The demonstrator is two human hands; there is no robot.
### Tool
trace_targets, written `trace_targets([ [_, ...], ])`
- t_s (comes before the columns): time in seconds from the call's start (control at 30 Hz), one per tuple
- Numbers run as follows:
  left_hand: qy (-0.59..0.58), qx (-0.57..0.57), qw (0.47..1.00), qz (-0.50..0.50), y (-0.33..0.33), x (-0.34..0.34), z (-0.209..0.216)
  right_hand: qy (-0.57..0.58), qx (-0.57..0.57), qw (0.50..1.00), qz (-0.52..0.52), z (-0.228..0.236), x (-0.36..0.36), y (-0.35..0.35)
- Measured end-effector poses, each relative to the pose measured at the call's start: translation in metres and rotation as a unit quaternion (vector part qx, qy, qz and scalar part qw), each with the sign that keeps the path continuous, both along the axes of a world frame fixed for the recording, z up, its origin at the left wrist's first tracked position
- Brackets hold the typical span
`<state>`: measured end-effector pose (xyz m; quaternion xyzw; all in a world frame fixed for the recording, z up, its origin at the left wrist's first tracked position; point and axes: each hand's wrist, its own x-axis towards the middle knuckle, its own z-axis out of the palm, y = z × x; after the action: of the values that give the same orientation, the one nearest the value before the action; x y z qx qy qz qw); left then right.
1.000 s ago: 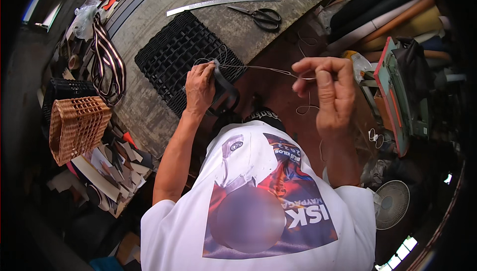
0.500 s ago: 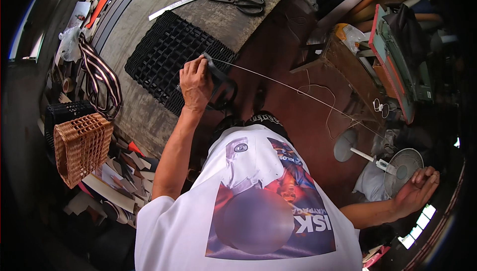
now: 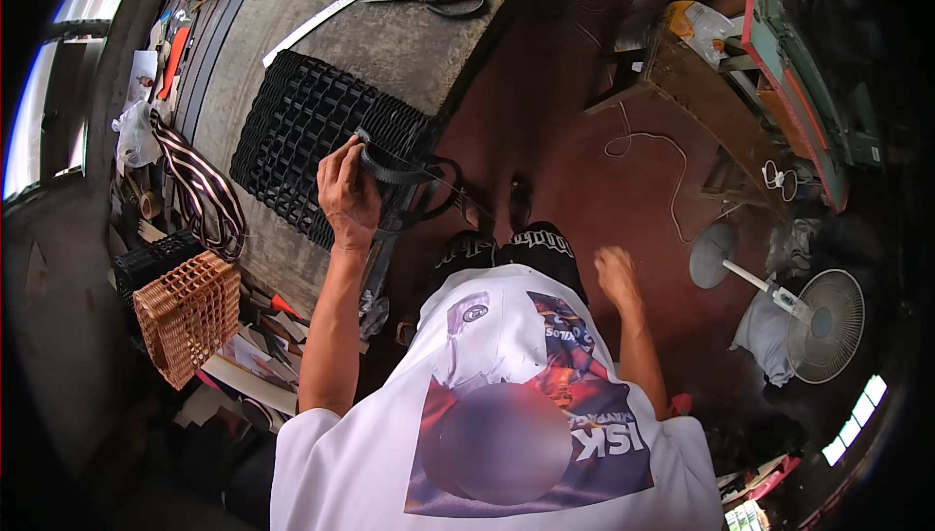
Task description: Attaching a handle to a woven basket using a needle and thread.
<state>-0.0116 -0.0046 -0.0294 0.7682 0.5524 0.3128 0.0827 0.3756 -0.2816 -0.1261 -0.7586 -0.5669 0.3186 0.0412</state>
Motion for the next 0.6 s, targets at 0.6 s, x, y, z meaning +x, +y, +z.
trace_targets([
  [0.6,-0.011,-0.02,1.0,0.005,0.0,0.0,0.002,0.395,0.229,0.887,-0.075,-0.043,-0.215,0.25],
])
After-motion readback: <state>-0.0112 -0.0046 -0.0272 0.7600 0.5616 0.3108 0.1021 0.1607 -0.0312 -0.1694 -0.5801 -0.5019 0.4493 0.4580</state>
